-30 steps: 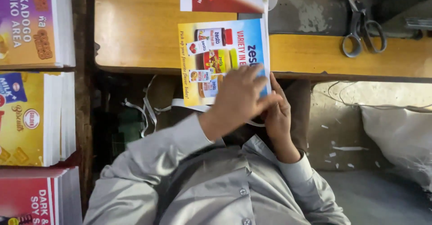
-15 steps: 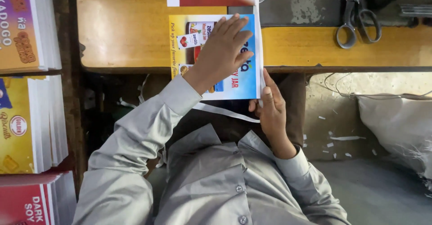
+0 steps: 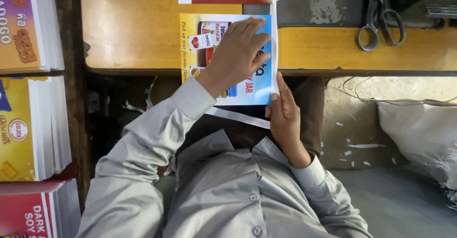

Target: The person uses a sewing machine to stitch a white strip of material along the edge of various printed paper sheets. They handle different sheets, including those with soy sauce and chocolate bar advertisements, feeding them through the machine one by one.

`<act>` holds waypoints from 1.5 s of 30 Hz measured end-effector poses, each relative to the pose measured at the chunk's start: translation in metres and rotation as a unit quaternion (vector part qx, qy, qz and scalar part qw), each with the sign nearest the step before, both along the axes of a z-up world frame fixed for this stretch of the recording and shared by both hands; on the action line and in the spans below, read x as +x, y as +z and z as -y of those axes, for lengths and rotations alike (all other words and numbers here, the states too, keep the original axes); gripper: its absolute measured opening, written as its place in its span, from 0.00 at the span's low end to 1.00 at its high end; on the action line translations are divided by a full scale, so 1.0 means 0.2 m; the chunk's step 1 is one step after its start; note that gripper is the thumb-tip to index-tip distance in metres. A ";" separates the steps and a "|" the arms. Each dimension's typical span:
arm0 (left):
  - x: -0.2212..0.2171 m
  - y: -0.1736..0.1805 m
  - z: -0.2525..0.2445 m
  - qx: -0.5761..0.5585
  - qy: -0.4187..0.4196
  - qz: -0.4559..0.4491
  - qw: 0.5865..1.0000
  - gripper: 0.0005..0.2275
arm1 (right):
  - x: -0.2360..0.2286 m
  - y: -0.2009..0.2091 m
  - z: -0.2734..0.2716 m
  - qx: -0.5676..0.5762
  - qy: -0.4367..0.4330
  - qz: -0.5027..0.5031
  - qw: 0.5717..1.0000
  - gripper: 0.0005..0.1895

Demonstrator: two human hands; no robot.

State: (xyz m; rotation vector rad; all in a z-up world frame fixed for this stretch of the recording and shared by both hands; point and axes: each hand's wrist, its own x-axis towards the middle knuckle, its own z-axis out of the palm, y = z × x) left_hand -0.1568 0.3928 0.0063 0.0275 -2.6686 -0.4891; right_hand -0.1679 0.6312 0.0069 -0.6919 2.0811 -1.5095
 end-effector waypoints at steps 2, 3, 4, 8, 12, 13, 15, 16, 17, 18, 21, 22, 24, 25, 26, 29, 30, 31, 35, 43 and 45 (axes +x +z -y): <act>-0.02 0.00 0.01 -0.013 0.005 -0.013 1.000 0.15 | 0.00 0.00 -0.01 0.024 0.009 -0.081 0.996 0.26; -0.02 0.00 0.01 -0.012 0.005 -0.013 1.000 0.15 | 0.00 -0.02 -0.01 0.025 0.009 -0.081 0.996 0.26; -0.03 -0.01 0.01 -0.040 0.020 0.017 0.999 0.24 | 0.00 -0.03 -0.01 0.036 0.008 -0.116 0.993 0.26; -0.06 -0.01 0.03 -0.148 0.019 0.045 0.988 0.25 | -0.01 -0.08 -0.03 0.088 0.014 -0.222 0.971 0.26; -0.06 -0.02 0.05 -0.087 0.024 0.033 0.995 0.26 | -0.02 -0.07 -0.02 0.080 0.025 -0.212 0.974 0.25; -0.06 -0.02 0.05 -0.082 0.032 0.040 0.995 0.28 | -0.02 -0.07 -0.02 0.070 0.025 -0.200 0.977 0.25; -0.06 -0.03 0.04 -0.075 0.036 0.050 0.995 0.29 | -0.01 -0.06 -0.03 0.063 0.023 -0.185 0.980 0.25; -0.07 -0.04 0.05 -0.077 0.043 0.045 0.995 0.28 | -0.01 -0.06 -0.03 0.064 0.020 -0.169 0.983 0.25; -0.07 -0.04 0.05 -0.078 0.051 0.041 0.995 0.27 | -0.01 -0.06 -0.03 0.064 0.016 -0.154 0.986 0.25; -0.07 -0.04 0.04 -0.078 0.050 0.041 0.995 0.27 | -0.01 -0.06 -0.03 0.064 0.016 -0.154 0.986 0.25; -0.07 -0.01 0.05 -0.078 0.055 0.033 0.995 0.24 | -0.02 -0.06 -0.02 0.051 0.012 -0.153 0.987 0.25; -0.07 -0.01 0.05 -0.081 0.054 0.035 0.995 0.25 | -0.02 -0.06 -0.02 0.051 0.014 -0.154 0.987 0.25; -0.06 0.01 0.04 -0.084 0.054 0.037 0.994 0.27 | -0.01 -0.07 -0.03 0.051 0.015 -0.155 0.987 0.25; -0.06 0.02 0.03 -0.094 0.048 0.042 0.994 0.28 | -0.01 -0.09 -0.04 0.056 0.018 -0.173 0.983 0.25; -0.06 0.03 0.04 -0.105 0.043 0.046 0.992 0.30 | -0.02 -0.10 -0.04 0.061 0.021 -0.192 0.979 0.24; -0.08 0.02 0.06 -0.117 0.010 0.028 0.993 0.17 | -0.03 -0.09 -0.04 0.082 0.027 -0.243 0.966 0.24; -0.08 0.02 0.05 -0.117 0.009 0.028 0.993 0.17 | -0.04 -0.10 -0.04 0.082 0.027 -0.243 0.966 0.24; -0.08 0.02 0.05 -0.101 0.004 0.026 0.995 0.15 | -0.04 -0.10 -0.04 0.090 0.027 -0.269 0.959 0.23; -0.10 0.02 0.03 -0.089 0.002 0.033 0.996 0.17 | -0.04 -0.11 -0.04 0.103 0.027 -0.314 0.944 0.24; -0.10 0.04 0.01 -0.108 0.009 0.063 0.992 0.25 | -0.07 -0.07 -0.02 0.116 0.047 -0.335 0.934 0.24; -0.11 0.04 0.01 -0.103 0.011 0.059 0.993 0.25 | -0.07 -0.07 -0.01 0.126 0.043 -0.336 0.933 0.23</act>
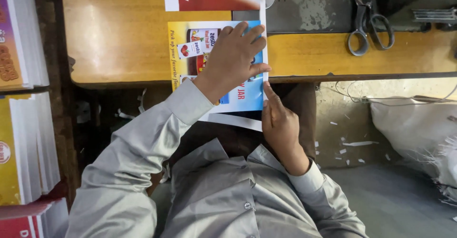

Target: The person uses a sewing machine to stitch a white strip of material along the edge of various printed paper sheets. They handle different sheets, including those with soy sauce and chocolate bar advertisements, feeding them through the machine one by one.

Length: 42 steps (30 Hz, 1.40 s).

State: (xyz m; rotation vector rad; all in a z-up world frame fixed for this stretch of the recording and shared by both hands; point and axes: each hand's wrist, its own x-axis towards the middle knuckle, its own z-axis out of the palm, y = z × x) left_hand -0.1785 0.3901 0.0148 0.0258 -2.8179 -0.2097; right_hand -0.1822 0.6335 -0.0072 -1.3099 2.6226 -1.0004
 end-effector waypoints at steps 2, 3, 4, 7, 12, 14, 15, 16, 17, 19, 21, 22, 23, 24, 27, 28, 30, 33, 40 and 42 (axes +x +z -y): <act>-0.01 0.00 0.01 -0.013 0.007 0.007 1.000 0.26 | -0.01 -0.02 0.00 0.011 -0.006 -0.018 1.000 0.24; -0.02 0.00 0.02 -0.011 0.006 0.006 1.000 0.26 | -0.01 -0.01 0.01 0.012 -0.007 -0.019 1.000 0.24; -0.02 -0.01 0.02 -0.013 0.007 0.003 1.000 0.27 | -0.02 0.00 0.02 0.012 -0.003 -0.020 1.000 0.24; -0.05 -0.02 0.06 -0.020 0.008 0.004 1.000 0.27 | -0.05 0.04 0.06 0.016 -0.001 -0.009 1.000 0.23; -0.09 -0.03 0.10 -0.021 0.004 -0.009 1.000 0.26 | -0.10 0.05 0.10 0.033 -0.004 -0.014 0.999 0.23; -0.10 -0.03 0.12 -0.014 0.010 -0.007 1.000 0.25 | -0.12 0.07 0.13 0.022 0.001 0.008 1.000 0.23; -0.11 -0.02 0.12 -0.014 0.011 -0.007 1.000 0.25 | -0.13 0.07 0.14 0.022 0.001 0.008 1.000 0.23; -0.11 -0.02 0.13 -0.024 0.014 -0.005 1.000 0.26 | -0.14 0.08 0.15 0.029 0.001 0.013 1.000 0.23; -0.11 -0.02 0.14 -0.034 0.018 -0.003 0.999 0.26 | -0.16 0.08 0.16 0.035 0.002 0.017 0.999 0.23; -0.14 -0.02 0.16 -0.013 0.020 -0.006 1.000 0.24 | -0.19 0.07 0.18 0.035 -0.002 0.028 0.999 0.23; -0.15 -0.03 0.18 0.010 0.021 -0.007 1.000 0.22 | -0.20 0.08 0.19 0.036 -0.007 0.039 0.999 0.23; -0.15 -0.04 0.18 0.016 0.014 -0.035 0.999 0.23 | -0.20 0.09 0.20 0.024 -0.002 0.048 0.999 0.22; -0.16 -0.03 0.20 0.018 0.008 -0.066 0.998 0.25 | -0.21 0.09 0.21 0.008 0.003 0.055 0.998 0.22; -0.17 -0.03 0.21 0.016 0.009 -0.068 0.998 0.25 | -0.21 0.13 0.23 0.006 0.005 0.053 0.999 0.22; -0.19 -0.04 0.22 0.041 0.007 -0.091 0.995 0.25 | -0.17 0.21 0.26 0.021 -0.045 0.202 0.978 0.25; -0.19 -0.05 0.23 0.031 0.009 -0.092 0.995 0.25 | -0.15 0.21 0.26 -0.031 -0.053 0.291 0.955 0.26; -0.19 -0.05 0.24 0.023 0.012 -0.091 0.996 0.25 | -0.12 0.17 0.24 -0.080 -0.060 0.380 0.920 0.28; -0.19 -0.05 0.27 0.027 -0.056 -0.102 0.993 0.14 | -0.08 0.06 0.20 -0.161 -0.046 0.427 0.889 0.31; -0.22 -0.11 0.28 0.051 -0.123 -0.123 0.983 0.18 | -0.07 0.07 0.12 0.010 -0.045 0.175 0.984 0.28; -0.21 -0.11 0.28 0.053 -0.116 -0.111 0.986 0.18 | -0.11 0.08 0.13 0.044 -0.014 0.103 0.994 0.29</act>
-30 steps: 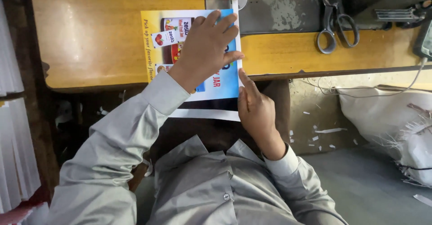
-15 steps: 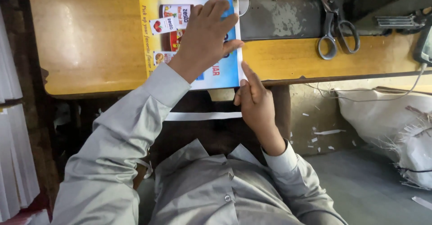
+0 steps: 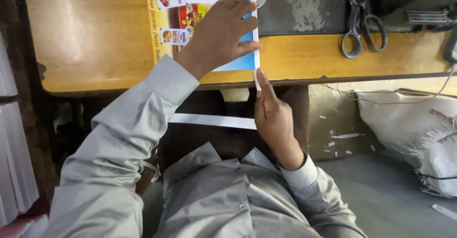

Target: The person uses a sewing machine to stitch a white strip of material along the edge of various printed paper sheets. They handle different sheets, including those with soy sauce and chocolate bar advertisements, feeding them through the machine one by one.

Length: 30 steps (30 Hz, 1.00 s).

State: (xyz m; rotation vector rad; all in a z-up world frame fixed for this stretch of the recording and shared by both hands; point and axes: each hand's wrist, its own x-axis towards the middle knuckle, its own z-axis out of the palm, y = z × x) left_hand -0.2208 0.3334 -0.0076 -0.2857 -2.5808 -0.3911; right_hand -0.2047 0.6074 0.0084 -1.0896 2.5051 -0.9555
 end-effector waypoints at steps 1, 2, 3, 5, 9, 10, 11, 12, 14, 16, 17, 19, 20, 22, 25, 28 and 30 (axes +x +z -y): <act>0.01 0.00 -0.01 0.005 0.000 0.021 1.000 0.19 | 0.00 0.01 0.01 0.013 0.013 -0.036 0.999 0.29; 0.02 -0.01 -0.02 0.009 -0.001 0.043 0.999 0.19 | -0.01 0.02 0.01 0.027 0.027 -0.072 0.997 0.29; 0.04 0.02 -0.03 0.008 -0.001 0.040 0.999 0.19 | -0.01 0.00 0.01 0.025 0.026 -0.075 0.997 0.29; 0.09 0.07 -0.07 -0.010 -0.001 0.082 0.997 0.17 | -0.01 -0.03 0.01 0.036 0.025 -0.123 0.991 0.30; 0.14 0.07 -0.11 -0.009 -0.023 0.101 0.995 0.15 | -0.06 0.05 0.04 0.037 0.031 -0.151 0.987 0.29; 0.16 0.08 -0.12 -0.003 -0.036 0.109 0.993 0.11 | -0.07 0.05 0.05 0.056 0.028 -0.153 0.986 0.30; 0.18 0.09 -0.13 0.002 -0.047 0.117 0.992 0.08 | -0.09 0.05 0.05 0.075 0.026 -0.157 0.984 0.31; 0.18 0.09 -0.13 0.002 -0.046 0.116 0.992 0.08 | -0.11 0.06 0.06 0.075 0.027 -0.158 0.984 0.31; 0.19 0.08 -0.12 0.009 -0.073 0.128 0.989 0.08 | -0.14 0.09 0.08 0.060 0.051 -0.184 0.980 0.29; 0.16 0.08 -0.08 0.003 -0.082 0.135 0.987 0.09 | -0.16 0.13 0.12 0.080 0.058 -0.180 0.979 0.29; 0.15 0.08 -0.06 -0.006 -0.091 0.142 0.986 0.09 | -0.18 0.15 0.14 0.097 0.064 -0.177 0.977 0.29; 0.12 0.07 -0.02 0.007 -0.096 0.123 0.988 0.08 | -0.21 0.12 0.17 0.100 0.057 -0.176 0.978 0.28; 0.10 0.07 0.01 0.018 -0.101 0.104 0.989 0.06 | -0.23 0.11 0.20 0.102 0.049 -0.175 0.978 0.27; 0.09 0.07 0.04 0.033 -0.102 0.114 0.988 0.08 | -0.26 0.14 0.24 0.116 0.049 -0.165 0.978 0.27; 0.07 0.04 0.07 0.060 -0.105 0.116 0.986 0.13 | -0.29 0.13 0.28 0.127 0.045 -0.149 0.980 0.28; 0.05 0.05 0.10 0.075 -0.089 0.114 0.987 0.16 | -0.32 0.14 0.33 0.121 0.044 -0.141 0.982 0.29; 0.03 0.05 0.12 0.075 -0.076 0.122 0.987 0.16 | -0.35 0.14 0.36 0.115 0.041 -0.136 0.983 0.29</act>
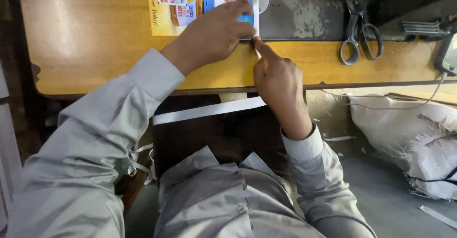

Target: The person uses a sewing machine to stitch a white strip of material along the edge of various printed paper sheets. They handle different sheets, including those with soy sauce and chocolate bar advertisements, feeding them through the machine one by one.

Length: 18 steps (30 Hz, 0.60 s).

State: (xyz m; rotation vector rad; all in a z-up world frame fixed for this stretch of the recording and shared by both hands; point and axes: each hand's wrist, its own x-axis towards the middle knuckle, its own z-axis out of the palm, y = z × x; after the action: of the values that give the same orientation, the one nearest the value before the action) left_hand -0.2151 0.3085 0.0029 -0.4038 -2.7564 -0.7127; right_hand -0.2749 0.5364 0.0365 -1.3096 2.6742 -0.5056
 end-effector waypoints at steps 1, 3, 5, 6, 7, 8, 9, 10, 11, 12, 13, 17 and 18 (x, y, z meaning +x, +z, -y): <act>0.00 -0.01 0.01 0.001 0.004 -0.030 1.000 0.15 | -0.01 -0.01 0.01 0.008 -0.002 -0.003 1.000 0.28; -0.01 -0.01 0.02 0.003 0.007 -0.060 0.998 0.14 | -0.03 -0.04 0.03 0.016 -0.004 -0.005 1.000 0.28; -0.01 0.00 0.03 0.034 0.002 -0.027 0.999 0.15 | -0.05 -0.05 0.05 0.018 -0.018 -0.006 1.000 0.28; -0.02 -0.01 0.04 0.034 0.003 -0.027 0.999 0.15 | -0.05 -0.04 0.06 0.019 -0.017 -0.005 1.000 0.28; -0.03 -0.02 0.05 0.029 0.002 -0.032 0.999 0.14 | -0.05 -0.03 0.06 0.008 -0.022 0.014 1.000 0.27; -0.04 -0.03 0.05 0.024 0.000 -0.037 0.999 0.12 | -0.05 -0.02 0.07 -0.003 -0.028 0.033 0.999 0.26; -0.04 -0.02 0.06 0.025 -0.001 -0.037 0.999 0.12 | -0.06 -0.02 0.07 -0.002 -0.028 0.033 0.999 0.26; -0.03 -0.02 0.06 0.034 0.004 -0.047 0.998 0.14 | -0.07 -0.03 0.08 -0.014 -0.023 0.033 0.999 0.26; -0.03 -0.01 0.06 0.044 0.007 -0.059 0.997 0.16 | -0.07 -0.04 0.08 -0.026 -0.018 0.032 0.999 0.27; -0.02 -0.04 0.05 0.045 0.005 -0.060 0.997 0.16 | -0.06 -0.08 0.06 -0.025 -0.020 0.031 0.999 0.27; -0.04 -0.05 0.05 0.024 -0.006 -0.094 0.995 0.14 | -0.07 -0.12 0.06 -0.035 -0.030 0.006 0.999 0.26; -0.06 -0.02 0.00 -0.067 0.003 -0.146 0.987 0.05 | -0.10 -0.33 0.02 -0.035 -0.065 -0.095 0.993 0.23; -0.06 -0.02 -0.02 -0.068 -0.015 -0.164 0.984 0.05 | -0.09 -0.32 0.01 -0.039 -0.084 -0.113 0.989 0.23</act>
State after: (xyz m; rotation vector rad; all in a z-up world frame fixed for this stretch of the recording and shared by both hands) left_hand -0.2270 0.3127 -0.0018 -0.5402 -2.4959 -0.4194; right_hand -0.2923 0.5339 -0.0282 -1.2344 2.9989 -0.5142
